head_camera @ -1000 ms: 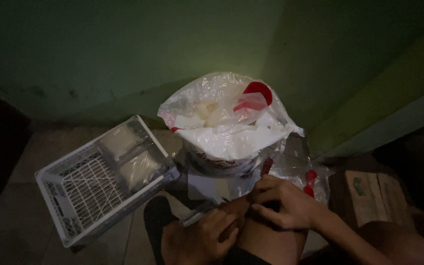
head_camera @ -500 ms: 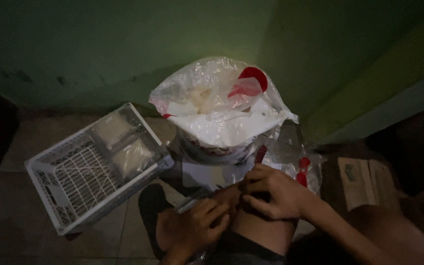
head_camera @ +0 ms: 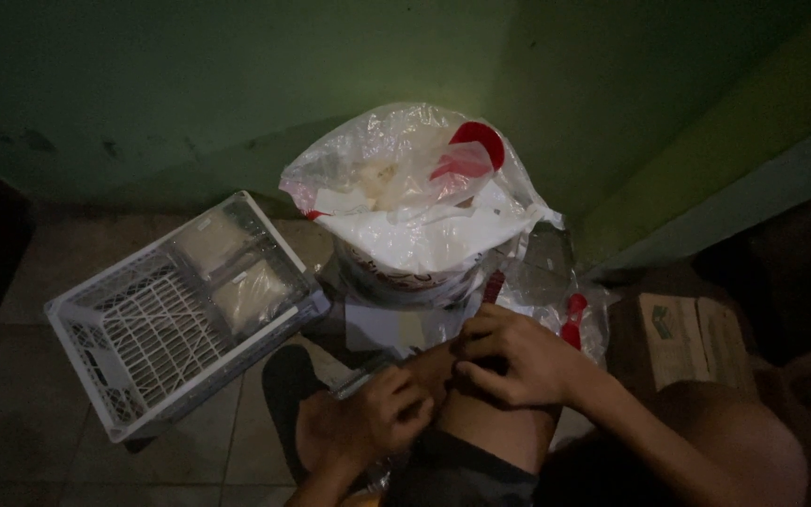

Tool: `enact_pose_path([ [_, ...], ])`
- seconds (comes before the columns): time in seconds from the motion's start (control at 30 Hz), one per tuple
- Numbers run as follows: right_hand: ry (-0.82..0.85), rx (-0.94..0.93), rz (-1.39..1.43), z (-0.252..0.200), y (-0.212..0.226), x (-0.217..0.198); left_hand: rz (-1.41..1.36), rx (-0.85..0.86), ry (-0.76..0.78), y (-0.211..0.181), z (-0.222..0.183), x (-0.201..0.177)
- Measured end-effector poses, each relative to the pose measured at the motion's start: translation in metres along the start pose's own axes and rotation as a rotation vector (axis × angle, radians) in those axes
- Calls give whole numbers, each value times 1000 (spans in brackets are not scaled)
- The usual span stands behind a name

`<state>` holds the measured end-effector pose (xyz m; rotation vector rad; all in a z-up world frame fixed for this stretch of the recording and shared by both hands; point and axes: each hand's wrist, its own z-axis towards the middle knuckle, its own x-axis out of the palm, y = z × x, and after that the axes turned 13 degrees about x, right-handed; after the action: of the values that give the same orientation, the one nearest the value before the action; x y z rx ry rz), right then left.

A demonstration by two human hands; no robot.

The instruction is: The person takes a small plastic bag filled with a white substance from a larger bulk bag, places it into a clear plastic container, and uses a sealer to close the bag before placing it into a white crate.

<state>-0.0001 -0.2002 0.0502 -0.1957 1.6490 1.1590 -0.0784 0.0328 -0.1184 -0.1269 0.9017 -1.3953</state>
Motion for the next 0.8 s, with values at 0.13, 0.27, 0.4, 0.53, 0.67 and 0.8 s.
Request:
enact_pose_path([
  [0.13,14,9,10,1,-7,2,-44,-149,-92,11,12,1],
  [0.27,-53,72,76,-1,-8,5,-158,-268,-39,35,4,5],
  [0.4,-76,104,89,-3,-11,12,-204,-315,41,34,7,-6],
  [0.53,-97,98,97,-6,-7,10,-212,-381,39,41,1,4],
  [0.67,-67,133,87,-7,-8,15,-254,-361,23,27,8,-5],
  [0.8,-78,153,91,-9,-4,13,-229,-366,29,37,-1,1],
])
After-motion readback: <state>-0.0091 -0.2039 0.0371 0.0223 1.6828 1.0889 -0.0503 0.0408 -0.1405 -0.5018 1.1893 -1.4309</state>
